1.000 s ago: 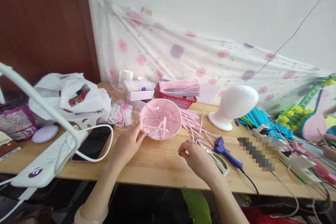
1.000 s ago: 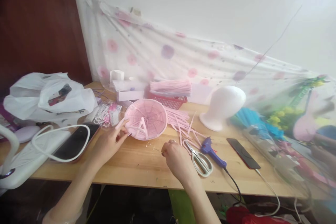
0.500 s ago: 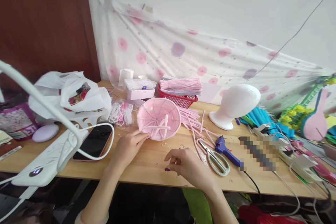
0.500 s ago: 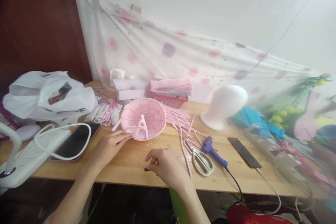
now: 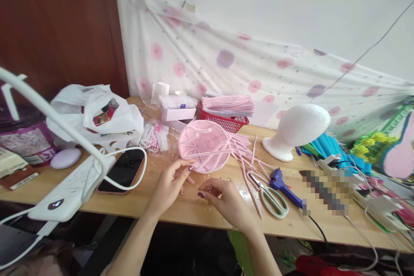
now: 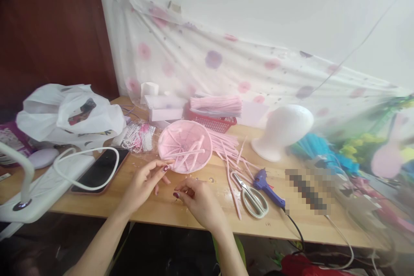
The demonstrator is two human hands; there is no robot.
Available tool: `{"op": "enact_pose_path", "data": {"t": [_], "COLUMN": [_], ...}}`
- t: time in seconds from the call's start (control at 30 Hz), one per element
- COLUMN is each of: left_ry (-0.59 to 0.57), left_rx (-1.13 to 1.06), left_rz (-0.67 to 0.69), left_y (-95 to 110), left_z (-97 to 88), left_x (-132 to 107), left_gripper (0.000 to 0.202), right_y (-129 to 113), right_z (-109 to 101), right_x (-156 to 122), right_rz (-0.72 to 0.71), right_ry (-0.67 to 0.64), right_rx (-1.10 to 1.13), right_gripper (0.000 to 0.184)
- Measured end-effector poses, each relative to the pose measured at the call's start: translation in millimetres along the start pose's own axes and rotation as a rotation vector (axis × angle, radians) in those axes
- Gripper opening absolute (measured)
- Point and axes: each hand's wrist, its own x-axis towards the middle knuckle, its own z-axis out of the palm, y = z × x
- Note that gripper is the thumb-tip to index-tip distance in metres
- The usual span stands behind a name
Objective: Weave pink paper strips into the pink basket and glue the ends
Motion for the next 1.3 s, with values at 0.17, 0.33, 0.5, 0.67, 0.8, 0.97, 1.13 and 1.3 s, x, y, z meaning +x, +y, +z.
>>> {"op": "enact_pose_path", "data": {"t": [0.17, 0.33, 0.5, 0.67, 0.8, 0.97, 1.13, 1.3], "left_ry": [0.058, 0.019, -0.005, -0.336, -0.461, -0.431, -0.259, -0.116], "left_rx": [-0.662, -0.751, -0.726, -0.389, 0.302, 0.504, 0.384, 0.075], "left_rz": [-0.159, -0.129, 0.041, 0.041, -0.139, -0.261, -0.265, -0.407], "left_y": [5.2, 16.5, 45.5, 57.6, 51.3, 30.2, -1.9, -14.0], "left_z": [25.2, 17.9, -23.4, -34.1, -15.2, -13.8, -21.2, 8.6], "left_x": [4.3, 0.5, -38.1, -69.6, -70.3, -51.4, -30.3, -20.8], "left_gripper": [0.030, 0.033, 0.022, 0.010, 0.010, 0.025, 0.039, 0.060], "right_y": [5.4, 14.7, 17.7, -0.3, -4.2, 21.4, 33.1, 25.1], "right_z": [4.4, 6.9, 5.5, 17.5, 25.3, 12.8, 2.9, 11.3], "right_x": [-2.6, -0.6, -5.2, -16.7, -17.4, -24.5, -28.1, -8.5], "right_rz": [-0.012, 0.013, 0.034, 0.059, 0.126, 0.234, 0.274, 0.221], "right_ry": [0.061, 0.114, 0.087, -0.083, 0.053, 0.148, 0.186, 0.226], "right_rx": [0.125, 0.356, 0.644, 0.959, 0.938, 0.635, 0.532, 0.472], "right_gripper": [0.011, 0.029, 0.044, 0.043, 0.040, 0.042, 0.044, 0.039]}}
